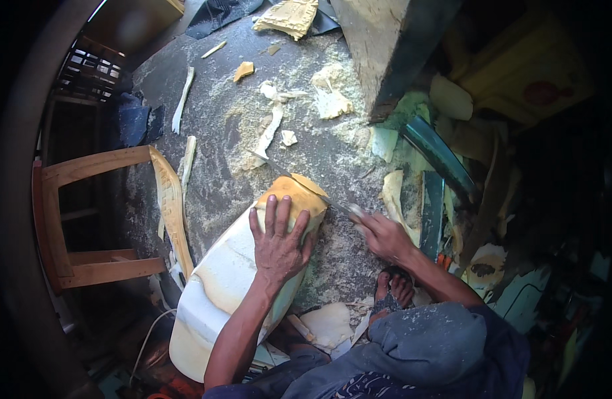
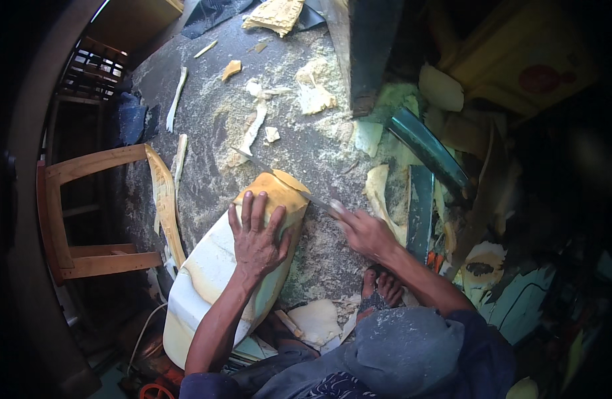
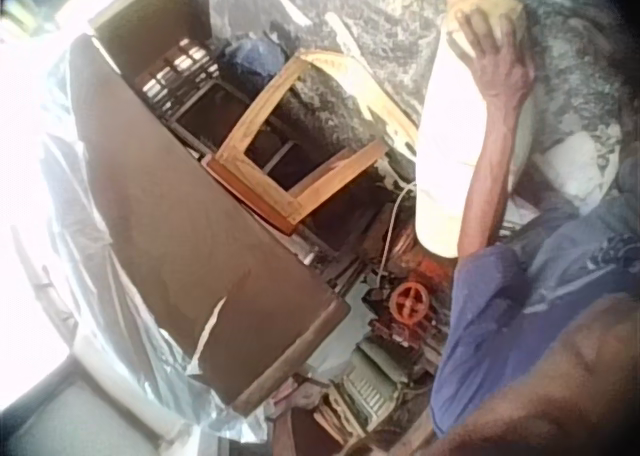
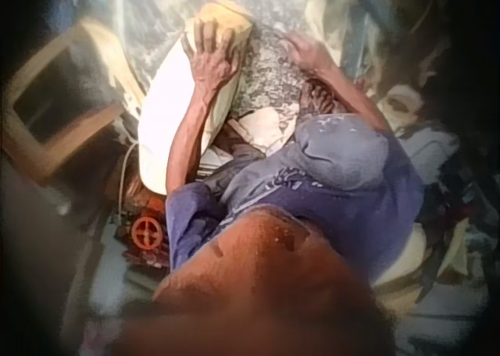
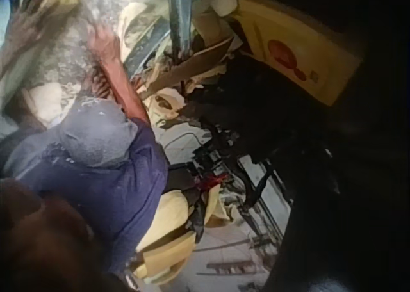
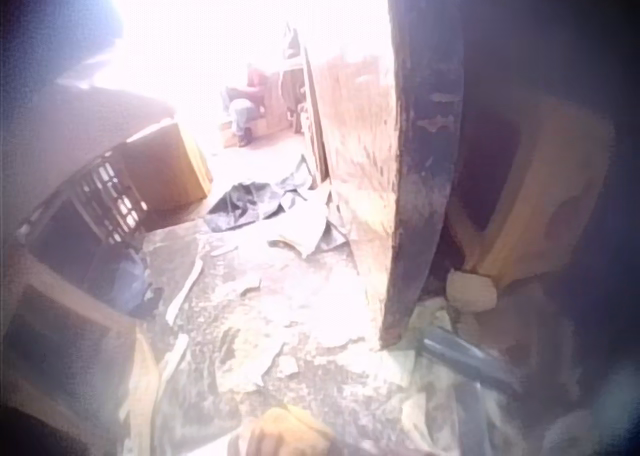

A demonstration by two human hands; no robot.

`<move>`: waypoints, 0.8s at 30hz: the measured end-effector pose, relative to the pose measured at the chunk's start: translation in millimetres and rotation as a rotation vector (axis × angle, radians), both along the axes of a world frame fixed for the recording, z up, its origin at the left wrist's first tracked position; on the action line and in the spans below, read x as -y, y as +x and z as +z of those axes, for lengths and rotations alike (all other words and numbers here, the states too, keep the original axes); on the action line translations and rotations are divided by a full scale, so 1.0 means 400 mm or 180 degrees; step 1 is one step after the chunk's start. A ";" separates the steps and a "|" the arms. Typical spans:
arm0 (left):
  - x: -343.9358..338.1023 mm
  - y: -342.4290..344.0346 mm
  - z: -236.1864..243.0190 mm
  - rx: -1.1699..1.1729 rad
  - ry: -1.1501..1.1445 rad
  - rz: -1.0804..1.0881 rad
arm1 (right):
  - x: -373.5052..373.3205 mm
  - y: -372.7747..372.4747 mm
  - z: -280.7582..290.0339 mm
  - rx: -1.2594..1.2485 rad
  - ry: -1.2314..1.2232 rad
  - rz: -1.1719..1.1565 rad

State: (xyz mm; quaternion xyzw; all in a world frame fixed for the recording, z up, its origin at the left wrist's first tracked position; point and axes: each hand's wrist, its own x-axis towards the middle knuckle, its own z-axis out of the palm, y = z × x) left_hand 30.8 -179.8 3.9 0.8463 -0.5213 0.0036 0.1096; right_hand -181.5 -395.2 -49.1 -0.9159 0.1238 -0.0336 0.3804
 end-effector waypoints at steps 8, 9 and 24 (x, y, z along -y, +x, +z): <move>-0.007 -0.006 -0.002 -0.0078 0.0117 0.0122 | 0.003 -0.092 0.000 0.0030 0.0290 -0.0129; -0.009 -0.005 -0.004 -0.0052 0.0014 0.0103 | 0.002 -0.121 0.007 0.0010 0.0252 -0.0297; 0.122 0.114 0.160 -0.0584 0.1746 -0.0358 | -0.047 -0.366 0.065 -0.0349 0.0138 -0.1385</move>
